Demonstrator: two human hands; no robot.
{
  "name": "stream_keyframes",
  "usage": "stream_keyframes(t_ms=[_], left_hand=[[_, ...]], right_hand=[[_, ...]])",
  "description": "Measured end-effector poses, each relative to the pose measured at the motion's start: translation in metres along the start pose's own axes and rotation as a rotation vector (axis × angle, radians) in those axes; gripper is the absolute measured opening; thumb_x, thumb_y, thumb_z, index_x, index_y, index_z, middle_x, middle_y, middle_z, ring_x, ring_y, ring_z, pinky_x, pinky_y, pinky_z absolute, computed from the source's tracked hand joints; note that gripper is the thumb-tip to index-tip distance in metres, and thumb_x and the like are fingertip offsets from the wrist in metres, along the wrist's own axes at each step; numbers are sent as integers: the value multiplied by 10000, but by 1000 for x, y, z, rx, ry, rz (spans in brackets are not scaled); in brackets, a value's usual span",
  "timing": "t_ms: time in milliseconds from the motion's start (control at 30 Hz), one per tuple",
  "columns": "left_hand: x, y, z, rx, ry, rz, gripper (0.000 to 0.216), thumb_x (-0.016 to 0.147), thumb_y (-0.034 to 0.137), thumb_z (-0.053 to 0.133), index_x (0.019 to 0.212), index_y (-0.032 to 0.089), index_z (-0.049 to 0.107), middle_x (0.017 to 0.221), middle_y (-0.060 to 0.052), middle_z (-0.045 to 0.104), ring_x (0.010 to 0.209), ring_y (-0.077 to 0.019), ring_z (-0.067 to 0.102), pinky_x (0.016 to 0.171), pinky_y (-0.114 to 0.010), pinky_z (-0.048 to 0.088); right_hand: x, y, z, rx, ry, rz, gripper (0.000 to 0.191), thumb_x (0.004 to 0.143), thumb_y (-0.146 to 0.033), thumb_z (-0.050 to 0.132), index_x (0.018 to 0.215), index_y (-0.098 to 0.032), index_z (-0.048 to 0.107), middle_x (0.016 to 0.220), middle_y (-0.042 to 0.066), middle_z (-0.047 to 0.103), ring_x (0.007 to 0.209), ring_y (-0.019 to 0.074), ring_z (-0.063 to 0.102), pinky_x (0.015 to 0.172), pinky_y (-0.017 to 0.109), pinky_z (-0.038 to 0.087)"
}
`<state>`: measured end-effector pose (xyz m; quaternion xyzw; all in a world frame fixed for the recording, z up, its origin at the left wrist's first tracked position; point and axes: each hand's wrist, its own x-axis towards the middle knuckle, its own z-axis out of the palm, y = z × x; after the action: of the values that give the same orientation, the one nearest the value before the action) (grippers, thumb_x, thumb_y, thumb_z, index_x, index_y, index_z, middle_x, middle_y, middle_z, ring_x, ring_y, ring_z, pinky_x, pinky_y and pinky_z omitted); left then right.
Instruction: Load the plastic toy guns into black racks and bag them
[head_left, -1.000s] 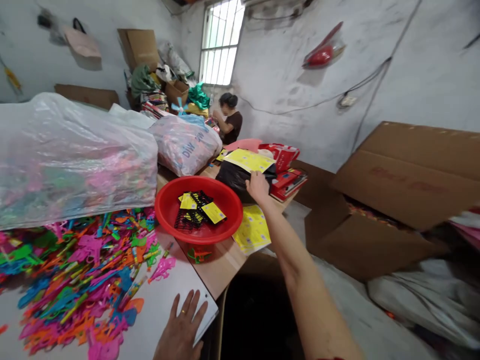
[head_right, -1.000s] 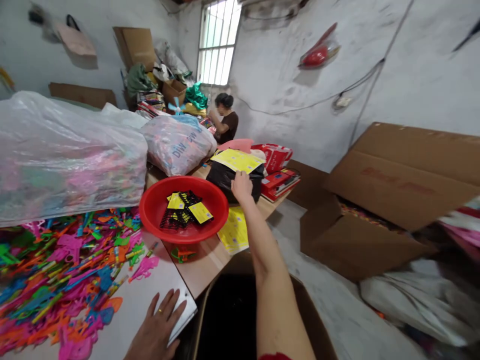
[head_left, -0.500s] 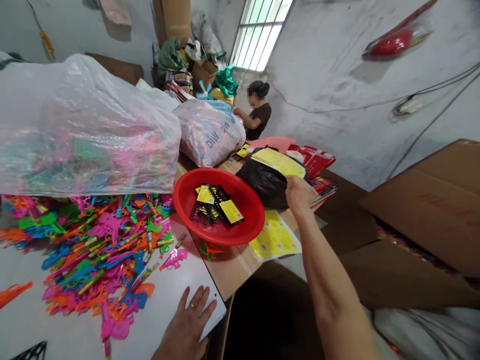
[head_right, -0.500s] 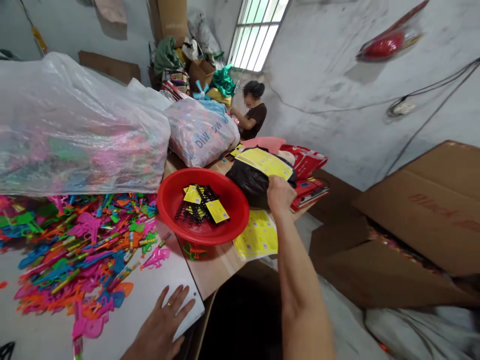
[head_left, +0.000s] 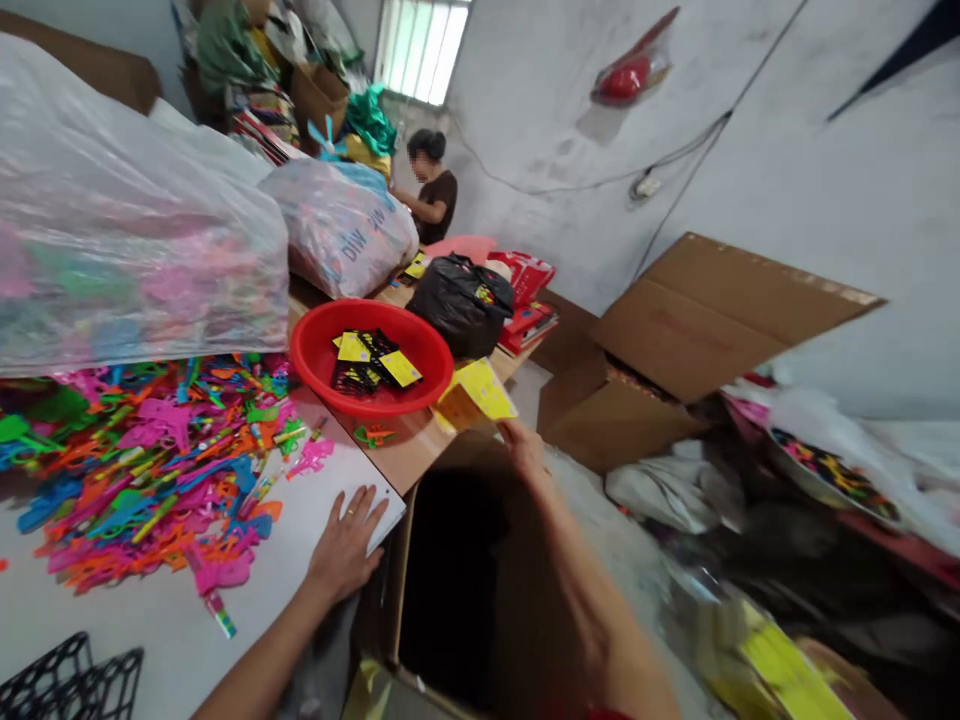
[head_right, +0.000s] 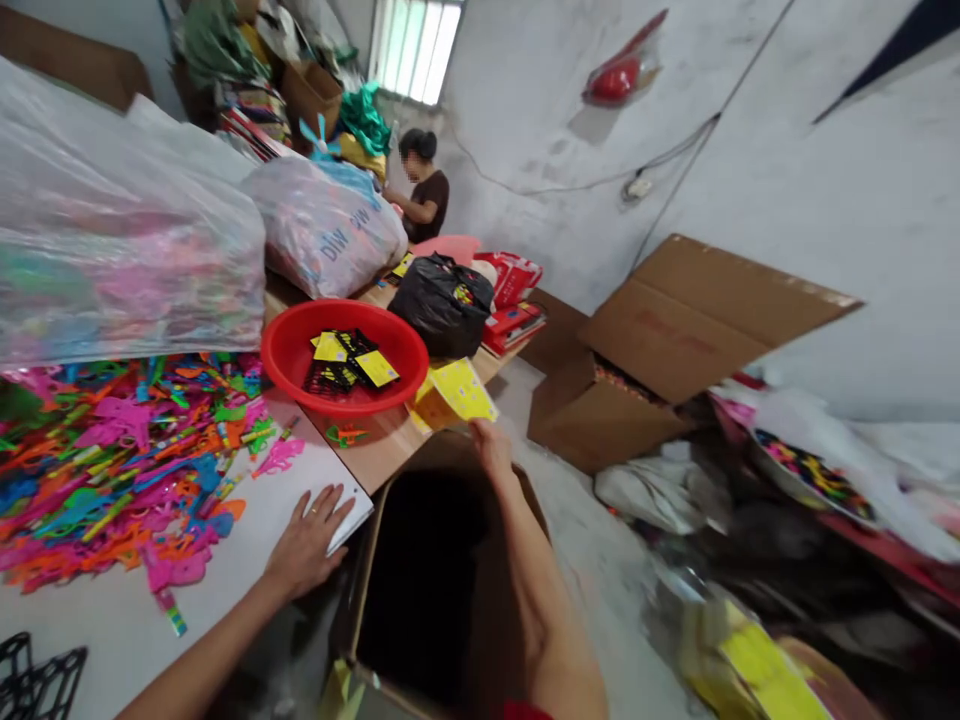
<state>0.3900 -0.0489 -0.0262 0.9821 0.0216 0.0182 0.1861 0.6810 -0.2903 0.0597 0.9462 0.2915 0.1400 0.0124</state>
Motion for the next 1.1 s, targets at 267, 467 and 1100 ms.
stream_keyframes(t_ms=[267,467,1100], left_hand=[[-1,-2,0,93,75,41,605,809,252,555,1406,204,470,1507,-125,419,1401,-309,363,1157,-550,231],[-1,1,-2,47,64,25,610,800,262,566,1399,190,476,1512,-141,407,1409,-325,342,1159,-567,204],[-34,45,-45,-1320,8,-166,915,877,722,-1,1234,87,554,1156,-223,674,1055,-263,673,889,-458,539]], right_hand=[[-20,-23,39,17,-223,-233,341,899,-67,450,1127,-197,667,1037,95,701,955,191,617,827,263,450],[-50,-42,22,21,-209,-367,360,949,-117,433,1224,-249,624,1004,78,688,904,187,610,826,276,452],[-114,-115,-112,144,306,-609,261,970,-148,453,1018,-256,685,1045,31,702,1051,172,575,1146,458,248]])
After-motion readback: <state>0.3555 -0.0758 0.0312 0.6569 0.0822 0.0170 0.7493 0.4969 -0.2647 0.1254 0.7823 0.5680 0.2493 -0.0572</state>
